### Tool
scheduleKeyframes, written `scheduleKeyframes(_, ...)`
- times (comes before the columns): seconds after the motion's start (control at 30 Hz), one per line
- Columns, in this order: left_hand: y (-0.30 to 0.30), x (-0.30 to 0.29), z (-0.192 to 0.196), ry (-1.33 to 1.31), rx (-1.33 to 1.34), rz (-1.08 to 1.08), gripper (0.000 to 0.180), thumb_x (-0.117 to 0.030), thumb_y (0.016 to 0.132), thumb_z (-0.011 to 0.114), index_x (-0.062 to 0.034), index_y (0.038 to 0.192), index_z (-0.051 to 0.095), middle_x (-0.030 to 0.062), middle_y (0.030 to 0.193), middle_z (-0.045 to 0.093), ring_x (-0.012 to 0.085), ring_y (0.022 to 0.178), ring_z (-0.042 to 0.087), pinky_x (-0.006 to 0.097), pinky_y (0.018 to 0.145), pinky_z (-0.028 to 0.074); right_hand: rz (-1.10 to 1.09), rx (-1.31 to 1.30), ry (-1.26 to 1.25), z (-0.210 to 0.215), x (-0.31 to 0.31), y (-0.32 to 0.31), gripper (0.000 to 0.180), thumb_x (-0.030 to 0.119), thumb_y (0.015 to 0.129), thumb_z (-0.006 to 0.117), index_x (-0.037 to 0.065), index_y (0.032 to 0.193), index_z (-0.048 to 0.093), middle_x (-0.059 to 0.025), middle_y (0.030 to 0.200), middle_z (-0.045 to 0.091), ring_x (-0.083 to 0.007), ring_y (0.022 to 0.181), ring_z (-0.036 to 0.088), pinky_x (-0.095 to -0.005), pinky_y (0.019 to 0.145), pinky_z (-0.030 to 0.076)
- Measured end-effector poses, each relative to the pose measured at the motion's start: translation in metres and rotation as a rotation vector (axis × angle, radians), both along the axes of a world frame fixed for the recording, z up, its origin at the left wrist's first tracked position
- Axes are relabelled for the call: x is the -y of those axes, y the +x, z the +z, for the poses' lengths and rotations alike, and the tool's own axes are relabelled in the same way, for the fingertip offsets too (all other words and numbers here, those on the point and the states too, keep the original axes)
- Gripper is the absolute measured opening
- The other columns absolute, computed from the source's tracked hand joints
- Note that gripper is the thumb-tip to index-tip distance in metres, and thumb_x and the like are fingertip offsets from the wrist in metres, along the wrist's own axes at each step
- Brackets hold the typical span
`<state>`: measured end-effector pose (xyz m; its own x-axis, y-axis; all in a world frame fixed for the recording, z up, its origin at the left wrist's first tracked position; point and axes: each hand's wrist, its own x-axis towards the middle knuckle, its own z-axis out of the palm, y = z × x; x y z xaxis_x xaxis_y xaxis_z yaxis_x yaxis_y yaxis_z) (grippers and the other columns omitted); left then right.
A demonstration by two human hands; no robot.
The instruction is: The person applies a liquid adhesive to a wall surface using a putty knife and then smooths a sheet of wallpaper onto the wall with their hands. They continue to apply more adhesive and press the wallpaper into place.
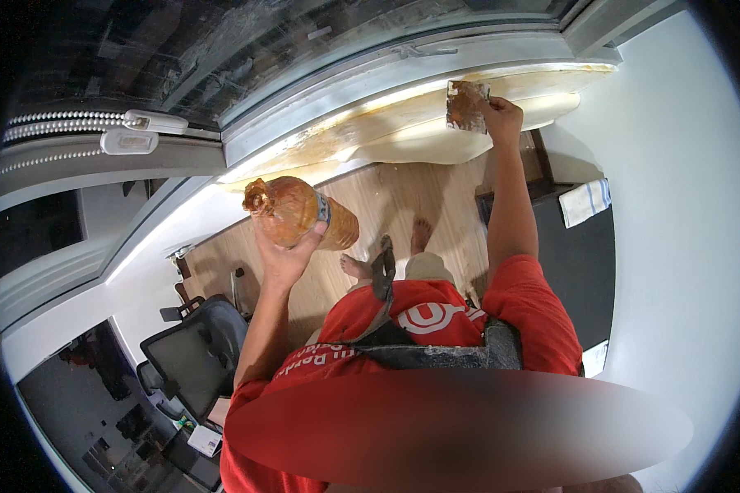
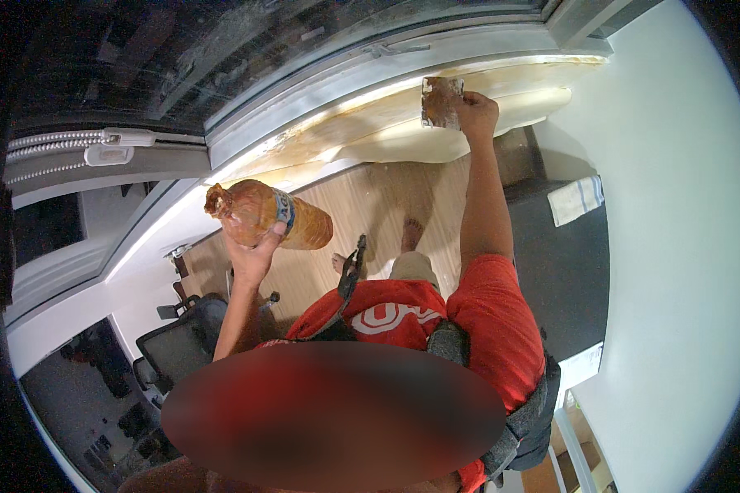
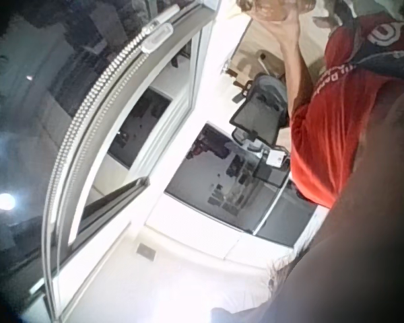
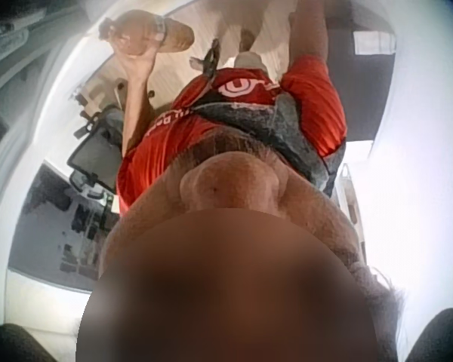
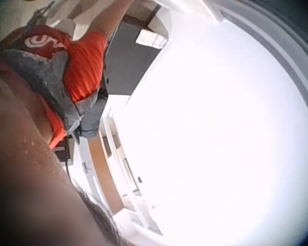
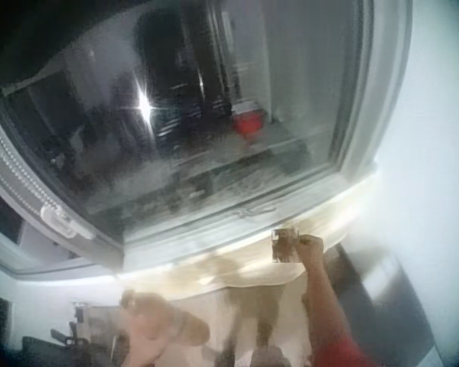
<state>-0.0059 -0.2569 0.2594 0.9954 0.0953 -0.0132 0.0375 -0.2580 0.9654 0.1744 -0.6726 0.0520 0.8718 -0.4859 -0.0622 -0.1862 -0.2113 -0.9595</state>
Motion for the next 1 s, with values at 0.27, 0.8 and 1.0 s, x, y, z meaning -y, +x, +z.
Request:
scheduleKeyframes(0.27,0.004,0.012,0.003,0.070,-0.042,0.010,0.076,-0.006,0.079,0.086,0.0008,0.140,0.041,0.0144,0.129,0.061,0.0237,0.117,0.063,0.038,0.101,0.052,0.317,0.112,0.052,-0.030,-0.112,-0.053,0.023,0.016,0.086,0.083,-0.002,0.096,0.075,-0.0099,0.087,0.075,-0.0161,0.075,0.067,-0.0323,0.072,0.055)
scheduleKeyframes(0.8,-0.003,0.020,0.005,0.188,-0.083,0.022,0.082,-0.004,0.080,0.085,0.0001,0.145,0.035,0.0154,0.134,0.058,0.0252,0.122,0.060,0.040,0.106,0.050,-0.057,0.319,-0.036,-0.072,-0.097,-0.024,0.014,0.008,0.083,0.082,0.000,0.092,0.075,-0.0153,0.084,0.072,-0.0280,0.075,0.070,-0.0361,0.069,0.057)
scheduleKeyframes(1.0,0.003,0.039,0.010,0.117,-0.053,0.010,0.079,-0.005,0.080,0.086,0.0010,0.142,0.039,0.0157,0.132,0.059,0.0251,0.120,0.061,0.040,0.103,0.052,-0.199,0.194,-0.051,-0.068,-0.023,-0.023,0.021,0.014,0.084,0.085,-0.002,0.089,0.072,-0.0120,0.083,0.072,-0.0204,0.073,0.068,-0.0323,0.068,0.054)
